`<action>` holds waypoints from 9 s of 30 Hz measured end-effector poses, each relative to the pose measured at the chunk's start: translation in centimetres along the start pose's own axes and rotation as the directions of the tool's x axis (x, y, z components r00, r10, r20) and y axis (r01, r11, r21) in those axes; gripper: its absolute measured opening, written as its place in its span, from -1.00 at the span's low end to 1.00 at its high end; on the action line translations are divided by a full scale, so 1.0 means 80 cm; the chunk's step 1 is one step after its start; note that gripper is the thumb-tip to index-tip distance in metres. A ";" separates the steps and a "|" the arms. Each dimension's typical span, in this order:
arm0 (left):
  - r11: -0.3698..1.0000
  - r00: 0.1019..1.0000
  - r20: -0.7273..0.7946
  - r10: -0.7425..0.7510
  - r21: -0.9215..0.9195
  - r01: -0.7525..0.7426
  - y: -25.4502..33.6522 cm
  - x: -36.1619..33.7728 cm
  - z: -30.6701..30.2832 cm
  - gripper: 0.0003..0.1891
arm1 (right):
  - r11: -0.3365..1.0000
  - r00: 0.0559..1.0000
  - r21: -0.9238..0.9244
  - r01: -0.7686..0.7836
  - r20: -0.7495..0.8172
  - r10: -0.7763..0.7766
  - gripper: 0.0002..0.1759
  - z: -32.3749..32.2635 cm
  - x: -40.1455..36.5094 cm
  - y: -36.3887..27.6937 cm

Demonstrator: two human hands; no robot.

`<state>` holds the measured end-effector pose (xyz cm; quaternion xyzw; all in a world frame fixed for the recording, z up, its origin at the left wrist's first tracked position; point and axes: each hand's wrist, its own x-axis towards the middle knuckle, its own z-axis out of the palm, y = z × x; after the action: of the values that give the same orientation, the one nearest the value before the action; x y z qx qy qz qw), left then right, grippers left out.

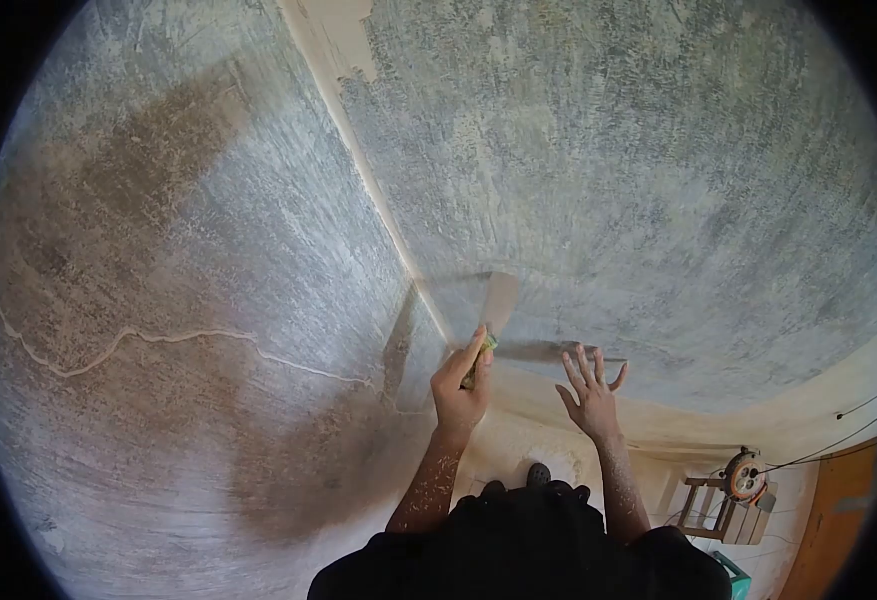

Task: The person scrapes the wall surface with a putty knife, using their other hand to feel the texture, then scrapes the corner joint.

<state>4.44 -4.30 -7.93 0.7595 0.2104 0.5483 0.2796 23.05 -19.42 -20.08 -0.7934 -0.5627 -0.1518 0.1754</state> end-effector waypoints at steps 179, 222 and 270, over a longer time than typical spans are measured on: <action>0.965 0.959 -0.252 0.133 0.255 -0.067 0.145 0.212 -0.080 -0.66 | 0.089 0.807 0.992 -0.091 0.021 0.590 -0.06 -0.091 0.140 -0.073; 0.814 0.908 0.091 0.409 0.413 -0.408 -0.061 -0.055 -0.151 -0.89 | -0.612 0.954 0.776 -0.151 0.277 0.115 -0.46 -0.318 0.305 -0.304; 0.740 0.638 0.532 -0.557 -0.030 0.672 -0.025 -0.045 -0.177 -0.60 | -0.704 0.925 0.681 -0.202 0.369 0.091 -0.50 -0.302 0.320 -0.323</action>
<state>-10.18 -2.26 -8.36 0.7170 0.3157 0.2281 0.5781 5.75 -0.88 15.47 -0.2581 -0.2067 0.5077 0.7956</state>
